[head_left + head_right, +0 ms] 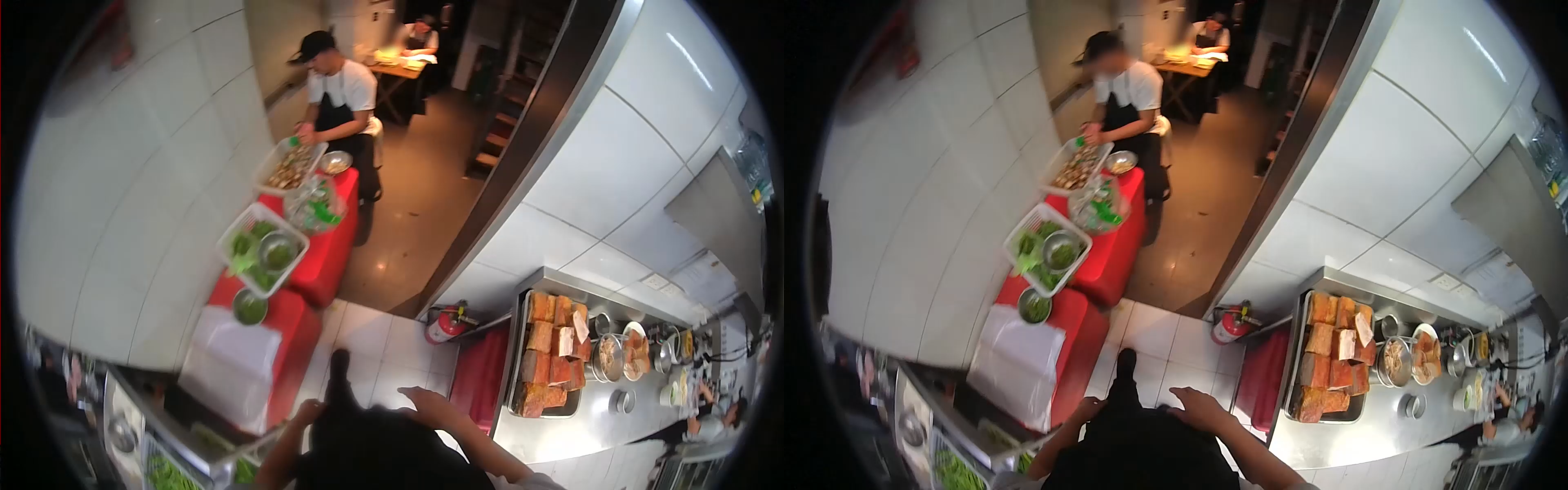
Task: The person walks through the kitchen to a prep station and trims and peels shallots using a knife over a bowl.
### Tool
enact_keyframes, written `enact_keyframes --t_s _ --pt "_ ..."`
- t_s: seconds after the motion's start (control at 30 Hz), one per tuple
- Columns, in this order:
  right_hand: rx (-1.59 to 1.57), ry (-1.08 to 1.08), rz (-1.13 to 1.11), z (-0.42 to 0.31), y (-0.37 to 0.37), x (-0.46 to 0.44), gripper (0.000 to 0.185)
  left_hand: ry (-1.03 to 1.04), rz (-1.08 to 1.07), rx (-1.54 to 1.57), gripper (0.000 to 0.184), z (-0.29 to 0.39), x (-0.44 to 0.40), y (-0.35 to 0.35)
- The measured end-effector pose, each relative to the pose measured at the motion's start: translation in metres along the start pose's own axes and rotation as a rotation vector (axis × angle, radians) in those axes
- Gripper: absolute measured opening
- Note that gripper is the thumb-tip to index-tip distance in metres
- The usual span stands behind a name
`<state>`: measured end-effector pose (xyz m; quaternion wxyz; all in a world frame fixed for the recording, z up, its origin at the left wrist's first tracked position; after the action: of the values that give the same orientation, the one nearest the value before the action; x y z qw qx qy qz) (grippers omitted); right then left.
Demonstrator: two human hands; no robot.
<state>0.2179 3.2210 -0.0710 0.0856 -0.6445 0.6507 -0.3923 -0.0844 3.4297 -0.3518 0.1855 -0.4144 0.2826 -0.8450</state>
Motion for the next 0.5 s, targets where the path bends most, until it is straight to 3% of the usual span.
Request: enact_keyframes --t_s 0.07,0.17,0.27,0.37,0.4,0.5 --pt "0.041 0.044 -0.065 0.013 -0.008 -0.033 0.059 0.134 -0.05 -0.141 0.022 -0.017 -0.064 -0.026" --pt "0.074 0.113 -0.087 0.013 -0.033 -0.076 0.058 0.626 -0.038 -0.367 0.046 0.004 -0.125 -0.094" --pt "-0.006 0.085 0.062 -0.005 -0.087 -0.119 0.058 0.289 -0.305 -0.099 0.041 -0.007 -0.226 -0.127" --pt "-0.161 0.186 0.259 -0.002 -0.127 -0.144 0.058 0.134 -0.341 -0.05 0.029 0.028 -0.281 -0.178" --pt "-0.066 0.196 0.34 -0.005 -0.141 -0.147 0.057 0.147 -0.357 -0.011 0.027 0.05 -0.3 -0.192" --pt "-0.119 0.41 0.139 0.019 -0.149 -0.166 0.064 0.303 -0.452 0.232 0.026 0.151 -0.354 -0.217"
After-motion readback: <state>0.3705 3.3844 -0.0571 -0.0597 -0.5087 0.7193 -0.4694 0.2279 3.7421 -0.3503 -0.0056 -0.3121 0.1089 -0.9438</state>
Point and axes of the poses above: each hand's wrist, its own x-axis away from the middle knuckle, its own y-axis out of the palm, z = x × y, the point moved 6 cm from there along -x, towards the middle knuckle, and after that the axes turned 2 degrees about -x, right-handed, at the moved point
